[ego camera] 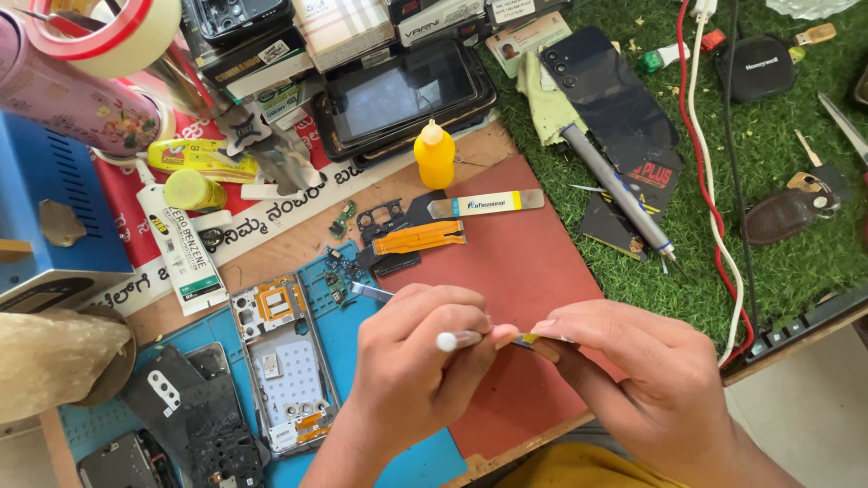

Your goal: The person works on a disassembled smartphone at a cluttered repair bench. They apply liquid from a yellow squeeze bottle onto the phone frame, wipe the frame with a small sponge and paper, and use a metal pry tool to work along the frame edges, handling the phone and its separated back cover.

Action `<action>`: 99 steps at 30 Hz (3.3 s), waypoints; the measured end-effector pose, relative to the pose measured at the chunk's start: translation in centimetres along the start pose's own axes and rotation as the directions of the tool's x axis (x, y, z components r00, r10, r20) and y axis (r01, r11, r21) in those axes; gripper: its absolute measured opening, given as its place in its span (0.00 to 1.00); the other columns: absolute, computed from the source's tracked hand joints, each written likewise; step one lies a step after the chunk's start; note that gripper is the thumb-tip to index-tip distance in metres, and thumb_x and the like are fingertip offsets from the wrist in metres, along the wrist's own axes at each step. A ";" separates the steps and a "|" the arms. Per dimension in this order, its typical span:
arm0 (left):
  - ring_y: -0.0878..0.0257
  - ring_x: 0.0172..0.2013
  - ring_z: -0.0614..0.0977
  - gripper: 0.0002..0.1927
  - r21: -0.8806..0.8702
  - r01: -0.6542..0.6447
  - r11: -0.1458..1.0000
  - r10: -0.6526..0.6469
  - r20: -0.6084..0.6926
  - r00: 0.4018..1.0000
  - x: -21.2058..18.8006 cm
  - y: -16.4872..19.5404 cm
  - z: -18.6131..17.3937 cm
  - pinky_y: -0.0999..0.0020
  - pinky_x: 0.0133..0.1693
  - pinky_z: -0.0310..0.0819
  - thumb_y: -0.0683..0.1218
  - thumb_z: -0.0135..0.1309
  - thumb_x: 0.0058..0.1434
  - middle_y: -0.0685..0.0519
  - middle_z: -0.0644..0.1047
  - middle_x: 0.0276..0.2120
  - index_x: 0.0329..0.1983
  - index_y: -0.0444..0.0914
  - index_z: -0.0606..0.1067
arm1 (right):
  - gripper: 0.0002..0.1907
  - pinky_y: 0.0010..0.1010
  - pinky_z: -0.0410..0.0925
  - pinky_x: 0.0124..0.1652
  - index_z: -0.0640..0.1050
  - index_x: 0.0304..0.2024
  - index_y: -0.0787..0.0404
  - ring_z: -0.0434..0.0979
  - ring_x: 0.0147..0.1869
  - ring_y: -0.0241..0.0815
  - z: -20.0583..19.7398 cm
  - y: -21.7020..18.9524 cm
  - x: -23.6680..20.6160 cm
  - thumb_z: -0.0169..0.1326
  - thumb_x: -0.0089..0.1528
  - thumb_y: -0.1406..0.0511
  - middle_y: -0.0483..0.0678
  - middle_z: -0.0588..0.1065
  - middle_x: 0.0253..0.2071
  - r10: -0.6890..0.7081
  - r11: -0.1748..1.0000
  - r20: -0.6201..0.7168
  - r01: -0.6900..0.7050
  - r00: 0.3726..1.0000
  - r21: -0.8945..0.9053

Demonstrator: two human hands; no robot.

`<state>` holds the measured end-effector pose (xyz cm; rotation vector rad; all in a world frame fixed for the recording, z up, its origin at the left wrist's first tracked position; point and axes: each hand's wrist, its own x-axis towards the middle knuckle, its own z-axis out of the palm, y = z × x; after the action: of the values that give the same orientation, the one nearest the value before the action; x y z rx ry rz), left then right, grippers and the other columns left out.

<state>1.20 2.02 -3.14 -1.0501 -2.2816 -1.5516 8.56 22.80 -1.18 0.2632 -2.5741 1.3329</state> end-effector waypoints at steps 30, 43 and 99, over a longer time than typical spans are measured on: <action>0.63 0.35 0.88 0.12 -0.060 0.043 0.997 -0.047 -0.064 0.997 -0.1 0.0 1.2 0.68 0.39 0.78 0.46 0.71 0.56 0.58 0.82 0.32 0.35 0.41 0.78 | 0.07 0.38 0.76 0.56 0.75 0.47 0.70 0.84 0.54 0.47 3.7 3.9 -5.6 0.52 0.66 0.75 0.59 0.82 0.47 0.435 0.709 -0.101 -0.271 0.895 0.651; 0.64 0.38 0.88 0.15 -0.086 0.061 0.994 -0.064 -0.026 0.998 -0.3 -0.5 1.5 0.69 0.40 0.77 0.48 0.73 0.54 0.60 0.82 0.31 0.37 0.42 0.77 | 0.08 0.45 0.77 0.58 0.75 0.48 0.69 0.84 0.56 0.54 4.2 4.9 -6.5 0.53 0.66 0.77 0.63 0.81 0.49 0.373 0.692 -0.144 -0.171 0.916 0.702; 0.59 0.39 0.89 0.09 -0.115 0.096 0.989 -0.118 -0.199 0.973 -2.7 1.1 5.0 0.67 0.47 0.71 0.46 0.64 0.64 0.53 0.84 0.33 0.39 0.39 0.76 | 0.23 0.36 0.75 0.46 0.76 0.50 0.67 0.81 0.49 0.54 3.7 4.8 -3.7 0.54 0.51 0.80 0.55 0.76 0.47 -0.108 0.989 -0.069 0.114 0.992 0.089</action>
<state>5.05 5.42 -5.91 -0.7593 -2.1686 -1.7498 10.42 22.73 -8.04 0.3686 -2.4111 1.3986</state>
